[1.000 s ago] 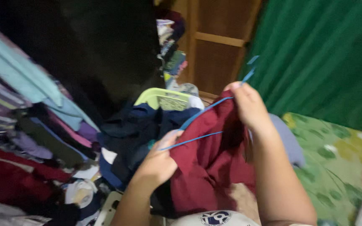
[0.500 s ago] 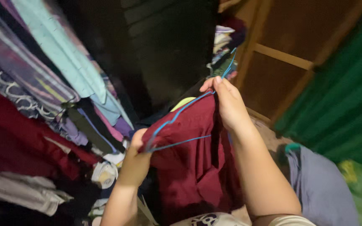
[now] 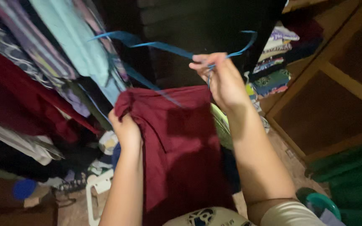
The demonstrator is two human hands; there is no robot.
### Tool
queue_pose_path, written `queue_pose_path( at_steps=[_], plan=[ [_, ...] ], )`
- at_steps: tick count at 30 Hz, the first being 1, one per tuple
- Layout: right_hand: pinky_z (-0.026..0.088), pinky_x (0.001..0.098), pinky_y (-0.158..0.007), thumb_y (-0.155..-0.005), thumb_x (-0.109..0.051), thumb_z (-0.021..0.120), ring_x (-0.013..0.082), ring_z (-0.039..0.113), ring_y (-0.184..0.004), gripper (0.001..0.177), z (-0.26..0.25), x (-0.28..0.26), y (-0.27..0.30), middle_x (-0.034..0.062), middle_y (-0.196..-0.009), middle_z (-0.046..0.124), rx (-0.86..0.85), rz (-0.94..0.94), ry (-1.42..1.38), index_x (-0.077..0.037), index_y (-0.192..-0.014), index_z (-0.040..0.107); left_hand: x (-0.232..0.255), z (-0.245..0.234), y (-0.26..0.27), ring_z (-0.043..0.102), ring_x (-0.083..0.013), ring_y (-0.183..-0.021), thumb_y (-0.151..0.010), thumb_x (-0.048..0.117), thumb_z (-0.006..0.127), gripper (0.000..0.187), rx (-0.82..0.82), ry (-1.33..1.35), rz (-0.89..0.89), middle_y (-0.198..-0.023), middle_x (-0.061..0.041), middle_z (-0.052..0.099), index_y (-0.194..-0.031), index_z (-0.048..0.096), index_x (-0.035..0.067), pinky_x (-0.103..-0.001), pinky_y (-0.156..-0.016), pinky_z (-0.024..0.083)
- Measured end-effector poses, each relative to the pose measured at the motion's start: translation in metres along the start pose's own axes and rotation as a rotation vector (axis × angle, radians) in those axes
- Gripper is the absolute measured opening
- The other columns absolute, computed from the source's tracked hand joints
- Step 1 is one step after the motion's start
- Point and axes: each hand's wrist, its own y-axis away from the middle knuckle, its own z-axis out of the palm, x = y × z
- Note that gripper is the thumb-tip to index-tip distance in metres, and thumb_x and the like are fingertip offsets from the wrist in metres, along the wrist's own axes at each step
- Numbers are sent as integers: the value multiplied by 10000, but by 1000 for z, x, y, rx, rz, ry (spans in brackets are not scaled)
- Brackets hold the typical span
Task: The person removes several items of clothing including a black garment, a white shirt, a blue jacket, a green hoodie, and a red shirt from hangers in a closet and places them into a laundry basket.
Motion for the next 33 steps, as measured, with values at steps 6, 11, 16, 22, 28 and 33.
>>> queue_pose_path(
  at_steps=[6,11,16,22,28,33],
  plan=[
    [543,461,-894,-1095,-576,354,225,645,-827,506,-172,3,38,6,-741,554,282,47,-409,-132,-960,556,-84,-28,22,557,-350,-1345,-878,39,533,687,122,-668,274,-1452,-258,531,-1534,336,-20,-419,-1170,399],
    [403,291,-579,-1161,-504,420,110,448,-589,443,-329,8,85,-34,-720,504,578,-16,43,-138,-985,595,-70,54,83,228,-590,-1441,-869,338,745,918,-558,-1569,-287,-1638,-303,162,-1561,211,58,-657,-1080,229],
    [374,346,-476,-1106,-432,423,175,469,-513,504,-461,78,142,28,-621,505,787,500,791,-95,-806,648,-87,149,179,642,-430,-1110,-852,244,710,451,-938,-1161,216,-1158,-260,671,-1233,620,20,-509,-939,518],
    [502,406,-619,-1037,-342,514,214,626,-681,337,-494,196,197,99,-805,703,559,694,841,-73,-980,708,-126,164,218,679,-398,-977,-819,217,716,225,-1228,-1041,199,-975,-195,725,-993,743,78,-472,-863,541],
    [518,434,-793,-823,-308,706,310,671,-853,308,-475,244,174,173,-997,720,54,812,1522,-99,-1041,770,-114,154,204,666,-403,-1011,-843,229,715,285,-1185,-1121,107,-1057,-198,715,-1076,736,67,-477,-869,534],
    [499,451,-852,-846,-264,691,336,640,-940,332,-462,250,178,190,-1082,684,347,1072,1385,-84,-1123,718,-118,138,193,671,-392,-1040,-887,246,690,299,-1151,-1161,18,-1121,-190,711,-1114,714,53,-461,-901,535]
  ],
)
